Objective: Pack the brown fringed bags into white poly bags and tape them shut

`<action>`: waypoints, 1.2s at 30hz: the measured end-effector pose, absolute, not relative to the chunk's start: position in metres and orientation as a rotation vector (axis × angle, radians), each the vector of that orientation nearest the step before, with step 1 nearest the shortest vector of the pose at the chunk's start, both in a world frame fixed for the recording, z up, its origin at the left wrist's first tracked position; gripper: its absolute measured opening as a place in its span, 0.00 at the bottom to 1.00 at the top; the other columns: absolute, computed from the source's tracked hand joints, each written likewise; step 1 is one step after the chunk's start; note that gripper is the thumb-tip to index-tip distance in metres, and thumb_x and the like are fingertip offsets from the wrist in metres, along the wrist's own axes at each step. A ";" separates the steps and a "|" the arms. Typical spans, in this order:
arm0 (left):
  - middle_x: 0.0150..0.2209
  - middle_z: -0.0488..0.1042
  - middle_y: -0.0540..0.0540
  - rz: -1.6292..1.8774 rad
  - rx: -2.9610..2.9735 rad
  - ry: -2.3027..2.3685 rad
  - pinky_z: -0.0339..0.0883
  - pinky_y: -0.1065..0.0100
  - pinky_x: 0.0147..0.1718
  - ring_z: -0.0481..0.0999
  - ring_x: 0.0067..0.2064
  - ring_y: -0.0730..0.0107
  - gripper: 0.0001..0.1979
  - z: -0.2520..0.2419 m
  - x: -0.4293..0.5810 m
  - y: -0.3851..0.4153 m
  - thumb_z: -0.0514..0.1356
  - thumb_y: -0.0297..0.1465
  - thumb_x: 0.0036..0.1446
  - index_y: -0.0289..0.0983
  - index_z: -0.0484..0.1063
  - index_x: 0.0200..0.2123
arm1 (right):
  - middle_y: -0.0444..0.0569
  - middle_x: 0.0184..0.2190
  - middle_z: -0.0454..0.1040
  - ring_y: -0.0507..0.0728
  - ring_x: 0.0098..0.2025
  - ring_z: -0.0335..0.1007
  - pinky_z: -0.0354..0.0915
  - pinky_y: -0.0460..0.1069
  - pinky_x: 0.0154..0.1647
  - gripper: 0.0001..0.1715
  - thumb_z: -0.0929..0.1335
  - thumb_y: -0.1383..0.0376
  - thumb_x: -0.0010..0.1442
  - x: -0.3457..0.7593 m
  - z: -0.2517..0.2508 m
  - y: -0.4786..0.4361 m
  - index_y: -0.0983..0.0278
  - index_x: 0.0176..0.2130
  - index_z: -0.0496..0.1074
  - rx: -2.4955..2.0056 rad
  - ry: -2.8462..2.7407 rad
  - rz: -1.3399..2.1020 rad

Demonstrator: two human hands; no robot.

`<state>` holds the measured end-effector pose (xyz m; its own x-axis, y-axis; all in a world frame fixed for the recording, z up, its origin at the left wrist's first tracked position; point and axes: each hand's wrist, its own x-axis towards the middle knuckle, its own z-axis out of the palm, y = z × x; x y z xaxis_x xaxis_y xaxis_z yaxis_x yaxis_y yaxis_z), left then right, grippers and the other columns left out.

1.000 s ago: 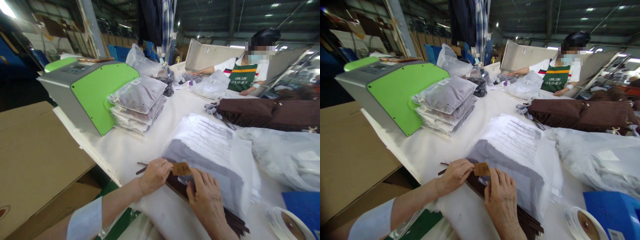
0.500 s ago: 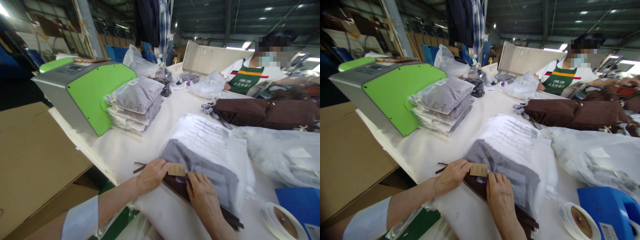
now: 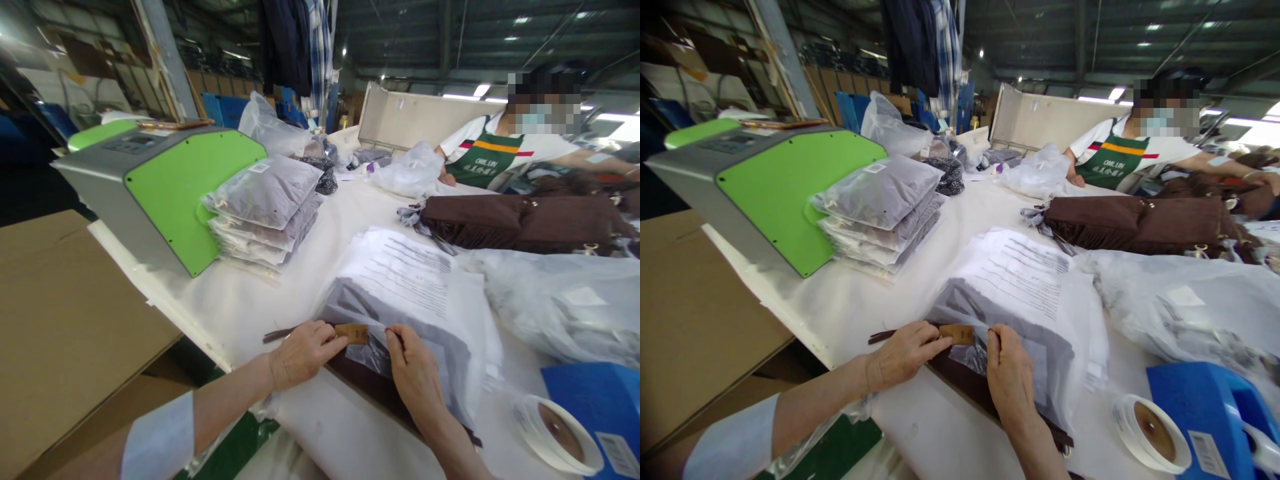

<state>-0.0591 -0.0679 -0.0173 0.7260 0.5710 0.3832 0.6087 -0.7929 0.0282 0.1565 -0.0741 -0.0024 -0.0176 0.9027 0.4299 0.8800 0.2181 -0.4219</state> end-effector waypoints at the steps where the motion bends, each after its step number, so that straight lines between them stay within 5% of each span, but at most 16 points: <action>1: 0.34 0.68 0.44 -0.507 -2.842 -0.979 0.64 0.66 0.34 0.66 0.34 0.66 0.18 -0.015 -0.058 -0.068 0.47 0.18 0.55 0.34 0.64 0.48 | 0.47 0.27 0.73 0.54 0.27 0.68 0.61 0.48 0.27 0.16 0.56 0.59 0.63 0.155 -0.001 -0.076 0.63 0.34 0.67 -1.608 -1.872 0.027; 12: 0.43 0.69 0.42 -0.573 -2.867 -1.204 0.65 0.64 0.41 0.69 0.42 0.65 0.20 0.000 -0.061 -0.083 0.48 0.17 0.54 0.35 0.63 0.49 | 0.48 0.28 0.67 0.54 0.31 0.61 0.60 0.48 0.33 0.11 0.55 0.71 0.62 0.159 -0.022 -0.103 0.66 0.38 0.65 -1.133 -2.425 -0.313; 17: 0.41 0.71 0.41 -0.796 -2.423 -1.814 0.67 0.58 0.40 0.70 0.43 0.60 0.11 -0.005 -0.101 -0.110 0.52 0.30 0.58 0.35 0.66 0.44 | 0.52 0.32 0.69 0.56 0.36 0.63 0.60 0.52 0.39 0.15 0.53 0.73 0.62 0.156 -0.030 -0.108 0.67 0.41 0.64 -1.117 -2.378 -0.480; 22: 0.41 0.70 0.41 -0.570 -2.295 -2.338 0.66 0.55 0.44 0.70 0.44 0.57 0.22 -0.009 -0.115 -0.138 0.61 0.39 0.50 0.34 0.64 0.46 | 0.50 0.32 0.69 0.56 0.33 0.63 0.60 0.52 0.34 0.11 0.59 0.65 0.62 0.141 -0.030 -0.115 0.66 0.43 0.64 -1.168 -2.332 -0.294; 30: 0.38 0.69 0.41 -0.313 -2.287 -2.632 0.67 0.61 0.38 0.72 0.39 0.61 0.16 0.000 -0.077 -0.154 0.54 0.23 0.48 0.33 0.62 0.44 | 0.51 0.35 0.71 0.56 0.37 0.67 0.66 0.52 0.38 0.14 0.60 0.59 0.62 0.136 -0.035 -0.118 0.64 0.45 0.64 -1.179 -2.229 -0.008; 33: 0.33 0.72 0.44 -0.735 -2.276 -2.929 0.67 0.62 0.36 0.73 0.36 0.61 0.16 0.000 -0.056 -0.149 0.56 0.23 0.45 0.35 0.62 0.40 | 0.48 0.35 0.71 0.54 0.37 0.69 0.67 0.50 0.37 0.11 0.60 0.60 0.62 0.140 -0.027 -0.115 0.60 0.43 0.65 -1.272 -2.224 0.218; 36: 0.38 0.73 0.44 -1.679 -2.205 -3.014 0.68 0.65 0.36 0.73 0.38 0.64 0.22 -0.004 -0.027 -0.150 0.58 0.24 0.43 0.37 0.60 0.45 | 0.46 0.38 0.73 0.54 0.38 0.71 0.68 0.48 0.36 0.11 0.60 0.60 0.61 0.147 -0.018 -0.113 0.57 0.44 0.65 -1.283 -2.300 0.313</action>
